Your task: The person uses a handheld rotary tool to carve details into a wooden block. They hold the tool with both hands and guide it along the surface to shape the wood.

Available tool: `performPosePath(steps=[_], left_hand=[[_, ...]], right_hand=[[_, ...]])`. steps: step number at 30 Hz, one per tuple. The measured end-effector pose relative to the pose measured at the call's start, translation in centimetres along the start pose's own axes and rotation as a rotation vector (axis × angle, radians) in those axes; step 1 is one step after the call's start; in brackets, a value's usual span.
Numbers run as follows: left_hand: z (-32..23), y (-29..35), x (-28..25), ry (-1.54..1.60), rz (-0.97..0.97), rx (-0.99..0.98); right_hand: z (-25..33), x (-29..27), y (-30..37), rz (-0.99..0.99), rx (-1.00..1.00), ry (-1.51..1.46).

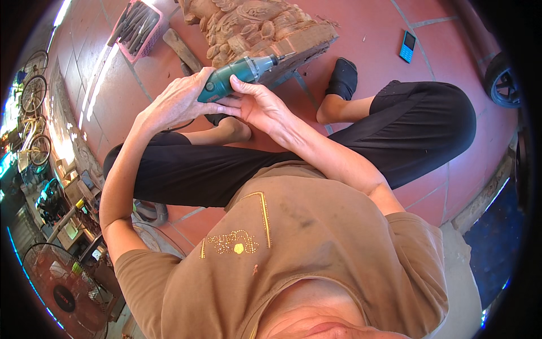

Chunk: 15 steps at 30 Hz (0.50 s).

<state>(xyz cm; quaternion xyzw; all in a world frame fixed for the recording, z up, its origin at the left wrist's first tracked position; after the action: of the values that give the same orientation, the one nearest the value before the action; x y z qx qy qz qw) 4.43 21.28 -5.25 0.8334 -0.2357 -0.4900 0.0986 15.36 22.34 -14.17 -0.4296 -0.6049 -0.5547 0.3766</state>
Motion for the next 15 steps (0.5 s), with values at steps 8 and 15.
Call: performPosePath(steps=[8,15], left_hand=[[0.02,-0.05,-0.05,-0.002,0.014,-0.001],[-0.25,-0.17,-0.26,-0.006,0.029,0.017]], right_hand=[[-0.03,-0.05,-0.05,0.008,-0.004,-0.003],[0.02,0.16,0.07,0.001,0.004,-0.003]])
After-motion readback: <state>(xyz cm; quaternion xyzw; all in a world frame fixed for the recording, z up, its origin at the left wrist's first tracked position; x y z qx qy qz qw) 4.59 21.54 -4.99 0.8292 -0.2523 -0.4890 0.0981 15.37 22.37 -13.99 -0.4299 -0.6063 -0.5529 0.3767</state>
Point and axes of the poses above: each hand's wrist, its own y-axis away from the middle knuckle, its own x-axis out of the palm, z = x × y, the point moved 7 cm from there along -y, towards the middle knuckle, and after that the axes turned 15 degrees about x, right-handed, at the moved point
